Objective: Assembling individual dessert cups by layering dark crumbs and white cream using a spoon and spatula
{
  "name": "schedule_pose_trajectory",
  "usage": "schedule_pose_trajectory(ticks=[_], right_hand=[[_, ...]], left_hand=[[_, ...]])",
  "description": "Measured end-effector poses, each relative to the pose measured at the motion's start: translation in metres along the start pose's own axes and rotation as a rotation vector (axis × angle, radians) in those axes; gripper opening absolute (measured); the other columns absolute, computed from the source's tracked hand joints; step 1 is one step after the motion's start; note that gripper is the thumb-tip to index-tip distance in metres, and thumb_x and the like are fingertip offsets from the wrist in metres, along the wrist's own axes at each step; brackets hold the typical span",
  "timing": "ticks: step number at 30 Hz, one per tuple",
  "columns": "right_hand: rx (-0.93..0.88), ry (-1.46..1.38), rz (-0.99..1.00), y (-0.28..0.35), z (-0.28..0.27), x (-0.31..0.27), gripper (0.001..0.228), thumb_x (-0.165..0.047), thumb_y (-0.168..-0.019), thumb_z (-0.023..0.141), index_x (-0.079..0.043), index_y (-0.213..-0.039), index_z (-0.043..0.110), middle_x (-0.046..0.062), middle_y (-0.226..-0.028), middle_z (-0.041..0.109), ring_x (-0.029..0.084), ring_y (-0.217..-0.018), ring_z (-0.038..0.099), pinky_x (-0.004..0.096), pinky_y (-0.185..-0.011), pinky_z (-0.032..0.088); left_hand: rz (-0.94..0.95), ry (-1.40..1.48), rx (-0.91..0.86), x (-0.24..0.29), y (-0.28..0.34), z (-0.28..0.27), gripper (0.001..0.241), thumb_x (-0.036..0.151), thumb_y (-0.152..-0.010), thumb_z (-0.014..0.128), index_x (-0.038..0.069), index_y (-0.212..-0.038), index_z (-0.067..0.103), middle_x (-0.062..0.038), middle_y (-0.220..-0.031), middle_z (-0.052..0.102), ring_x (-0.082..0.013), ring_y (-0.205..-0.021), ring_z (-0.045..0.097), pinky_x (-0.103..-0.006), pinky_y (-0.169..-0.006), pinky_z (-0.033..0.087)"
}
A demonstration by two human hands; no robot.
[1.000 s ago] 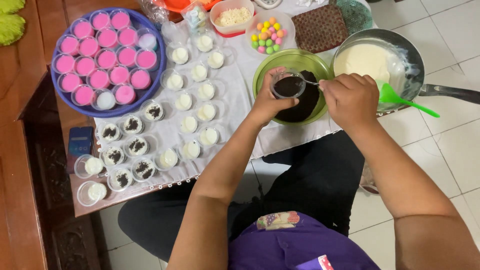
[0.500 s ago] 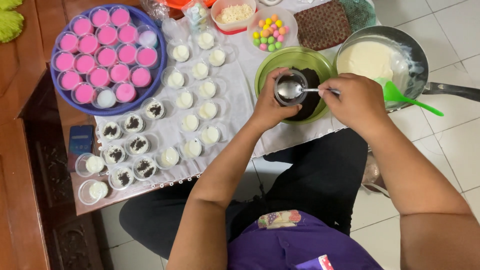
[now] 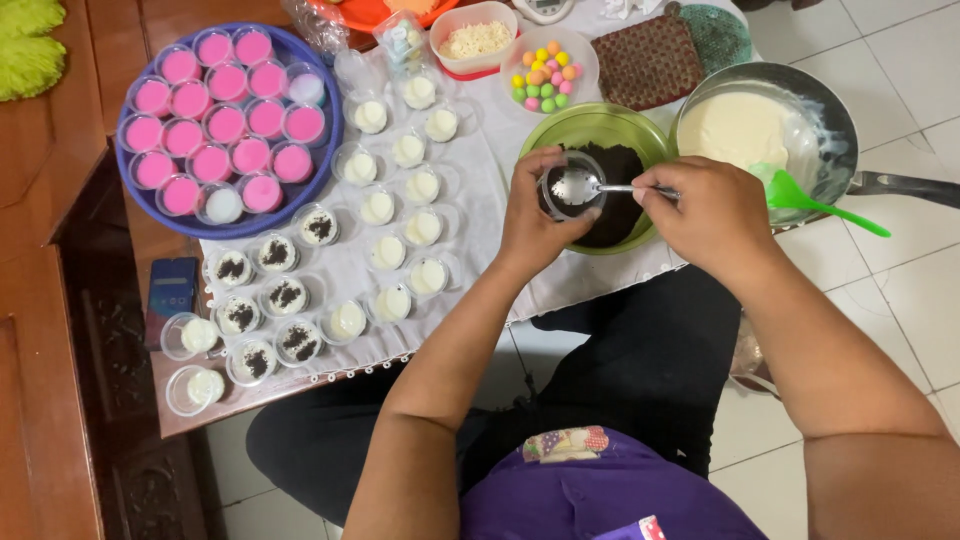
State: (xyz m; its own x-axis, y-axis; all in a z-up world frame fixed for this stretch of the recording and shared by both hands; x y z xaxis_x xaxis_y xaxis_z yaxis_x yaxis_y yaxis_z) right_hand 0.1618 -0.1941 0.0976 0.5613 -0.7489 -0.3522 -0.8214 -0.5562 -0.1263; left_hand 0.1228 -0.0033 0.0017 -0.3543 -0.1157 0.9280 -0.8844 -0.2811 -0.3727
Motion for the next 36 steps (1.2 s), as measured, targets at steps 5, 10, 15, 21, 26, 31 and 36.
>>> schedule_pose_trajectory(ticks=[5,10,15,21,26,31,36], right_hand=[[0.014,-0.022,0.008,0.000,-0.005,-0.009,0.015,-0.026,-0.095,0.068,-0.019,-0.103,0.079,0.006,-0.091,0.074,0.031,-0.089,0.073,0.041,-0.075,0.056],[0.045,-0.010,0.004,0.000,-0.006,-0.008,0.014,-0.026,-0.094,0.069,-0.019,-0.102,0.078,0.006,-0.092,0.074,0.032,-0.092,0.072,0.041,-0.075,0.056],[0.051,-0.023,0.000,0.000,-0.004,-0.016,0.012,-0.027,-0.093,0.070,-0.020,-0.100,0.078,0.005,-0.088,0.074,0.032,-0.088,0.072,0.041,-0.073,0.056],[0.048,-0.043,0.011,-0.001,-0.010,-0.015,0.013,-0.027,-0.093,0.070,-0.020,-0.101,0.078,0.006,-0.088,0.074,0.031,-0.086,0.072,0.041,-0.072,0.055],[0.019,-0.038,0.035,0.001,-0.006,-0.016,0.012,-0.028,-0.093,0.068,-0.022,-0.099,0.078,0.004,-0.088,0.074,0.031,-0.089,0.072,0.042,-0.075,0.056],[-0.002,-0.054,0.045,-0.002,-0.005,-0.020,0.014,-0.030,-0.093,0.068,-0.022,-0.099,0.077,0.005,-0.090,0.074,0.032,-0.089,0.072,0.043,-0.075,0.056],[-0.024,-0.054,0.094,-0.001,-0.003,-0.016,0.015,-0.029,-0.093,0.067,-0.023,-0.101,0.077,0.006,-0.089,0.074,0.031,-0.087,0.072,0.044,-0.076,0.056]], left_hand=[[-0.063,-0.032,0.015,-0.003,0.006,0.000,0.093,0.018,-0.070,0.093,0.011,-0.142,0.034,-0.012,-0.132,0.060,-0.0328,-0.130,0.059,-0.0487,-0.113,0.047],[0.155,-0.110,-0.045,0.024,0.010,0.001,0.102,-0.002,-0.078,0.072,0.006,-0.165,0.018,-0.019,-0.141,0.047,-0.0382,-0.141,0.045,-0.0562,-0.122,0.036],[0.012,-0.116,0.144,0.010,0.006,-0.012,0.078,0.019,-0.067,0.096,0.005,-0.124,0.045,-0.015,-0.132,0.058,-0.0338,-0.128,0.060,-0.0443,-0.111,0.048],[0.191,-0.137,0.036,0.028,0.013,-0.006,0.106,0.000,-0.070,0.077,0.004,-0.160,0.021,-0.019,-0.135,0.048,-0.0387,-0.134,0.051,-0.0543,-0.116,0.042],[0.248,-0.211,0.155,0.027,0.014,-0.015,0.079,0.006,-0.069,0.086,0.004,-0.137,0.046,-0.013,-0.131,0.050,-0.0347,-0.129,0.055,-0.0452,-0.112,0.047],[0.123,-0.081,0.184,0.009,0.015,-0.013,0.081,0.018,-0.068,0.096,0.007,-0.123,0.037,-0.015,-0.126,0.062,-0.0330,-0.119,0.065,-0.0427,-0.104,0.051],[0.299,-0.235,0.124,0.032,0.020,-0.009,0.097,0.003,-0.072,0.075,-0.003,-0.156,0.027,-0.018,-0.133,0.048,-0.0392,-0.131,0.052,-0.0529,-0.112,0.046]])
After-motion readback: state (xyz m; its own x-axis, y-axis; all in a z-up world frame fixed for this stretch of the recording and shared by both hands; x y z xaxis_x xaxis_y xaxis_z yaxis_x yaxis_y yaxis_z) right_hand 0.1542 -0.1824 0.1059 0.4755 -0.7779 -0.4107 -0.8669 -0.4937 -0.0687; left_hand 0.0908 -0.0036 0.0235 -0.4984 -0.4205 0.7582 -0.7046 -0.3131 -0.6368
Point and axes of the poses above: each hand's wrist, its own y-axis away from the middle knuckle, its own z-axis out of the palm, x = y × z, the point moved 8 cm from there along -y, towards the middle knuckle
